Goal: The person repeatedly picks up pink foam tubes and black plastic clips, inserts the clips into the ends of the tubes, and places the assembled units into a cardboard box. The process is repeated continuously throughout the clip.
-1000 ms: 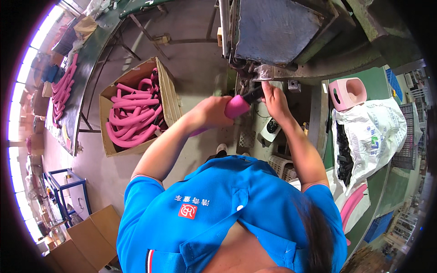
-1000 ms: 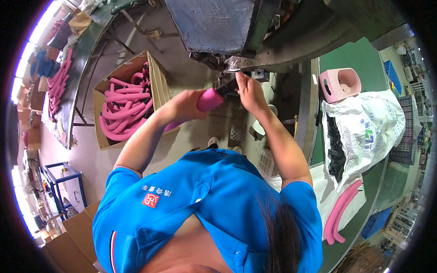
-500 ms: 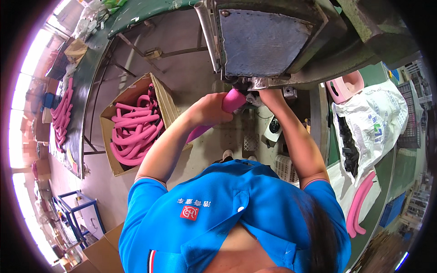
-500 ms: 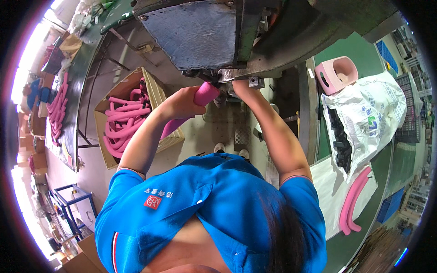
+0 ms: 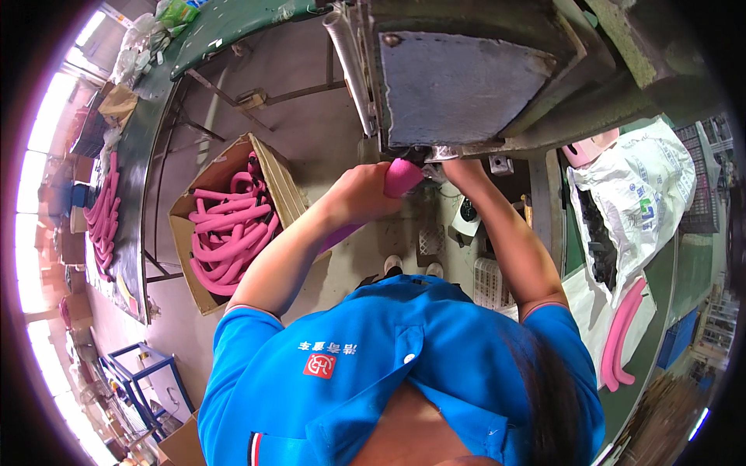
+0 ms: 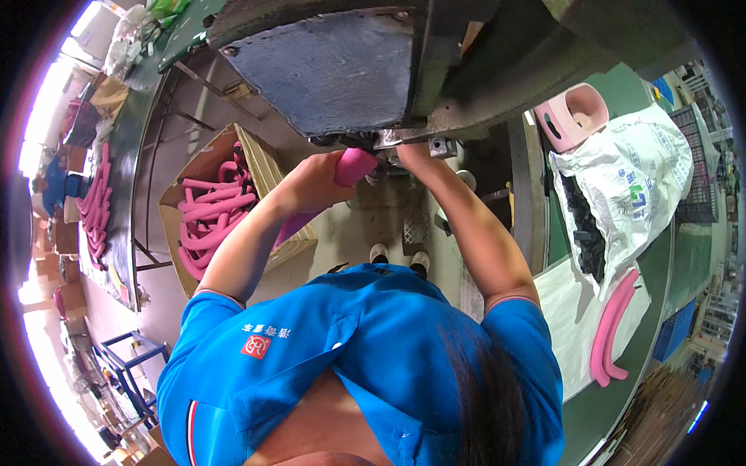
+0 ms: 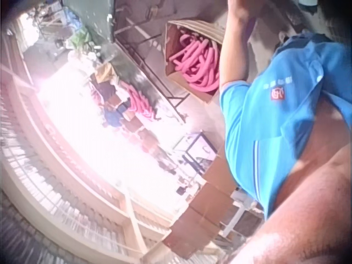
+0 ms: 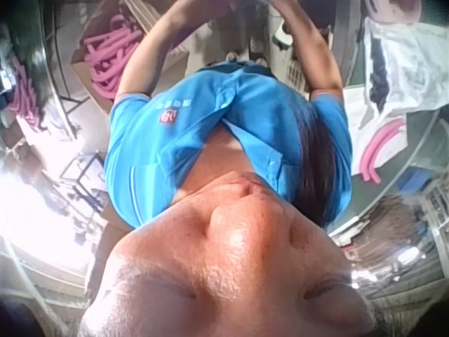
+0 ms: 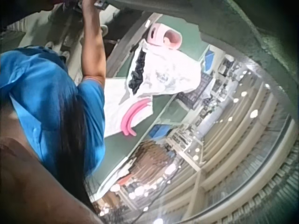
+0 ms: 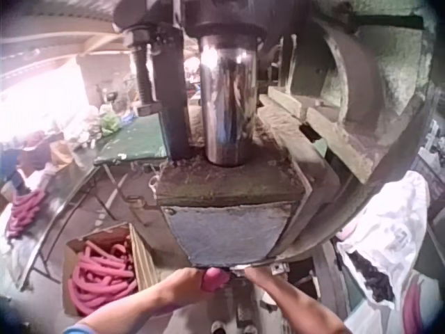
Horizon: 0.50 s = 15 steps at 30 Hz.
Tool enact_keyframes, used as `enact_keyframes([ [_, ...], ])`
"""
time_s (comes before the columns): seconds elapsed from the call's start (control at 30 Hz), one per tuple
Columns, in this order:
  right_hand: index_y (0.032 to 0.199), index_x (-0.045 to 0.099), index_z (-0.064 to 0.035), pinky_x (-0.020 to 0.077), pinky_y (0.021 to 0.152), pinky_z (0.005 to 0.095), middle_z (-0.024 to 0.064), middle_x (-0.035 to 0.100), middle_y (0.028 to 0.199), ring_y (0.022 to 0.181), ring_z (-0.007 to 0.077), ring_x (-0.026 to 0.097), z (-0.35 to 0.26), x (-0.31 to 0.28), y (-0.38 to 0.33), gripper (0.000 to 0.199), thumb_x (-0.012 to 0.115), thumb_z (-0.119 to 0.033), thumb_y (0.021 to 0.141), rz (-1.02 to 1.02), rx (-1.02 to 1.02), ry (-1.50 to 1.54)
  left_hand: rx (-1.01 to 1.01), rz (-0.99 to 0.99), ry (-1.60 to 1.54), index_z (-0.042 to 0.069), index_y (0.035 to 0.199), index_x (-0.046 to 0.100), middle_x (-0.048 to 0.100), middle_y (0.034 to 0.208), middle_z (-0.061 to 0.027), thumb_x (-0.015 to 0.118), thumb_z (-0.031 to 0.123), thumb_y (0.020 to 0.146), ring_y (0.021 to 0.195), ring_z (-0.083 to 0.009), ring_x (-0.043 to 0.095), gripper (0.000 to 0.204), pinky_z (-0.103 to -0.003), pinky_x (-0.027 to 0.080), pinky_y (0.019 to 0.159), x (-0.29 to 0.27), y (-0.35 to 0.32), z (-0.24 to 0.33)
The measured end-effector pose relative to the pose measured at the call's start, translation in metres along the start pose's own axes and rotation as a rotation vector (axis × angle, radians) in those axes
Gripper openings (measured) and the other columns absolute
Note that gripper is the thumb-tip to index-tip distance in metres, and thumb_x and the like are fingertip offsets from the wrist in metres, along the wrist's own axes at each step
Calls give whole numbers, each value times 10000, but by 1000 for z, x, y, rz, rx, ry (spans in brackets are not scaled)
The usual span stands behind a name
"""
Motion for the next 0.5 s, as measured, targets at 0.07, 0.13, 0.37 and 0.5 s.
enact_keyframes([
  [0.07, 1235, 484, 8, 338, 1013, 479, 275, 471, 1276, 1189, 418, 438, 24, 15, 3, 378, 473, -102, 874, -246, -29, -366, -14, -56, -12, 12, 999, 584, 647, 823, -164, 636, 187, 687, 748, -292, 647, 361, -383, 504, 693, 6, 2, -5],
  [0.13, 1151, 509, 15, 388, 931, 498, 299, 513, 1175, 1105, 444, 482, 36, 19, -6, 317, 490, -103, 857, 168, -370, -410, -39, -129, -28, 1, 983, 581, 645, 794, -142, 633, 162, 697, 685, -246, 652, 332, -359, 517, 650, 10, 14, -15],
  [0.37, 923, 509, 3, 433, 732, 447, 199, 565, 891, 849, 345, 559, 45, 19, 3, 155, 514, -134, 850, -174, -93, -21, 9, -171, -294, -3, 1066, 531, 640, 832, -135, 727, 203, 700, 708, -214, 650, 464, -336, 527, 641, 26, 7, -40],
  [0.5, 977, 487, -4, 423, 766, 448, 204, 537, 952, 899, 348, 536, 75, 6, 17, 199, 514, -159, 855, -219, 253, 426, 15, -137, -24, 46, 1120, 512, 639, 890, -208, 760, 357, 661, 855, -366, 632, 607, -431, 479, 761, 27, -47, -70],
])
Point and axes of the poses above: each hand's wrist, its own y-axis towards the middle knuckle, its own x-axis out of the palm, z = x × y, the point moved 4 cm from there along y, towards the middle knuckle
